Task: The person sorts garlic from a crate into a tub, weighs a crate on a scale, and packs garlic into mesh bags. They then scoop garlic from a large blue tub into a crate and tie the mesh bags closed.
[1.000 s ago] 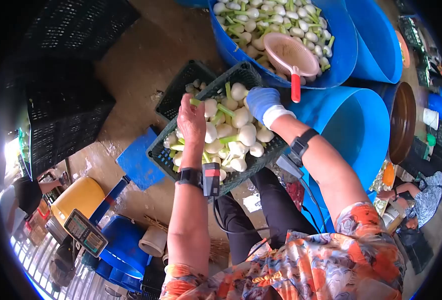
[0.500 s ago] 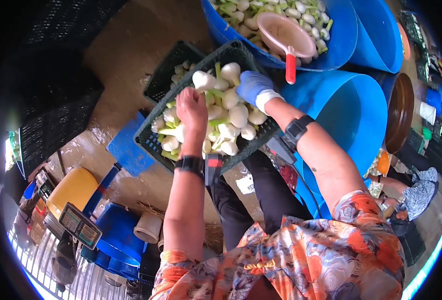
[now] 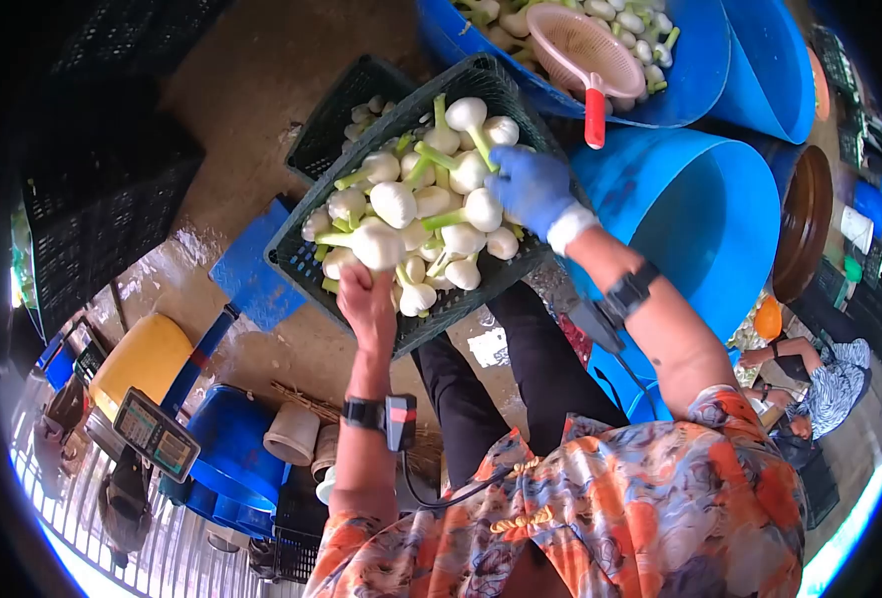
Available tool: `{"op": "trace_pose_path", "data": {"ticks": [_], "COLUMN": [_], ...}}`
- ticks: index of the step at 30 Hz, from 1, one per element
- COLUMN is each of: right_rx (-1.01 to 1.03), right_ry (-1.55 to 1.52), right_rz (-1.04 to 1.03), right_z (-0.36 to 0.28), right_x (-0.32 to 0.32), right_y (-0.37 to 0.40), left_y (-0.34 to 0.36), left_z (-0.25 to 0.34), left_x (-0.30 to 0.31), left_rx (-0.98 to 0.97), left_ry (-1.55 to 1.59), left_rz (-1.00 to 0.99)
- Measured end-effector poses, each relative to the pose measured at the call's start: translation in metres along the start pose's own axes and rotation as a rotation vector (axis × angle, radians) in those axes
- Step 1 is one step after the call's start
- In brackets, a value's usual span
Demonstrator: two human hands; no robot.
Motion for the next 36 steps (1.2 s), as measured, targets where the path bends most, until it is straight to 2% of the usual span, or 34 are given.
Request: {"op": "trace_pose_path", "data": {"ticks": [1, 3, 4, 6, 7, 9, 11, 13, 14, 15, 17, 19, 21, 23, 24, 25, 26, 27, 28, 29, 30, 31, 33, 34, 35, 36], "right_rx": [0.147, 0.417, 0.348, 0.314, 0.265, 0.254, 0.239, 0.216, 0.219, 0.224, 0.247, 0.303, 0.297, 0.362, 0.291, 0.308, 0.306, 0.307, 0.35, 0.266, 0.223, 0.221, -0.023, 0.002, 0.033, -0.027], "right_ry": [-0.074, 0.038, 0.242, 0.372, 0.431, 0.414, 0.393, 0.422, 0.42, 0.441, 0.452, 0.387, 0.435, 0.396, 0.385, 0.382, 0.189, -0.005, -0.063, -0.158, -0.115, -0.152, -0.139, 0.119, 0.245, 0.298], "right_rz": [0.088, 0.059, -0.138, -0.216, -0.253, -0.278, -0.299, -0.258, -0.26, -0.243, -0.218, -0.108, -0.137, -0.054, -0.128, -0.125, -0.109, -0.091, 0.045, 0.105, 0.16, 0.27, 0.378, 0.374, 0.319, 0.178], "right_z": [-0.001, -0.017, -0.026, -0.03, -0.03, -0.032, -0.033, -0.028, -0.026, -0.025, -0.021, -0.023, -0.021, -0.015, -0.02, -0.024, -0.023, -0.021, -0.017, -0.015, -0.024, 0.007, 0.032, 0.045, 0.062, 0.061], "right_x": [-0.009, -0.027, -0.036, -0.054, -0.062, -0.067, -0.07, -0.074, -0.075, -0.076, -0.079, -0.075, -0.079, -0.083, -0.078, -0.074, -0.065, -0.057, -0.046, -0.029, -0.001, 0.001, 0.028, 0.033, 0.026, 0.019], "right_y": [0.02, 0.052, 0.06, 0.065, 0.067, 0.065, 0.065, 0.066, 0.066, 0.067, 0.069, 0.067, 0.068, 0.069, 0.067, 0.069, 0.068, 0.064, 0.065, 0.066, 0.063, 0.057, 0.042, 0.03, 0.017, 0.008], "left_y": [0.02, 0.048, 0.052, 0.052, 0.049, 0.035, 0.032, 0.032, 0.04, 0.05, 0.055, 0.044, 0.036, 0.029, 0.028, 0.027, 0.029, 0.031, 0.034, 0.043, 0.053, 0.056, 0.069, 0.07, 0.067, 0.053], "left_z": [-0.027, -0.05, -0.05, -0.048, -0.052, -0.049, -0.052, -0.016, -0.022, -0.028, -0.012, -0.012, -0.015, -0.015, -0.014, -0.014, -0.011, -0.008, -0.005, -0.006, -0.019, -0.036, -0.119, -0.135, -0.141, -0.107], "left_x": [-0.001, -0.008, -0.014, -0.022, -0.026, -0.031, -0.03, -0.017, -0.024, -0.035, -0.057, -0.073, -0.088, -0.091, -0.091, -0.087, -0.081, -0.069, -0.05, -0.023, 0.01, 0.046, 0.12, 0.132, 0.146, 0.137], "left_rx": [0.136, 0.194, 0.114, -0.036, -0.028, -0.281, -0.276, -0.384, -0.361, -0.376, -0.425, -0.475, -0.478, -0.457, -0.458, -0.46, -0.49, -0.455, -0.392, -0.313, -0.031, 0.231, 0.333, 0.39, 0.443, 0.533], "left_ry": [0.124, 0.043, 0.016, -0.072, -0.069, -0.234, -0.291, -0.567, -0.542, -0.472, -0.509, -0.557, -0.528, -0.552, -0.534, -0.518, -0.482, -0.36, -0.234, -0.11, 0.054, 0.218, 0.374, 0.373, 0.369, 0.284], "left_rz": [-0.028, -0.054, -0.06, -0.107, -0.105, -0.076, -0.135, 0.152, 0.137, 0.008, -0.126, -0.076, -0.091, -0.081, -0.088, -0.095, -0.104, -0.076, -0.038, -0.009, -0.005, 0.023, 0.571, 0.54, 0.513, 0.404]}}
Point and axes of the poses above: each hand's wrist, its own y-axis away from the middle knuckle, its own x-axis out of the back of the hand, z = x × y, the point moved 4 cm from there along -y, towards the middle knuckle
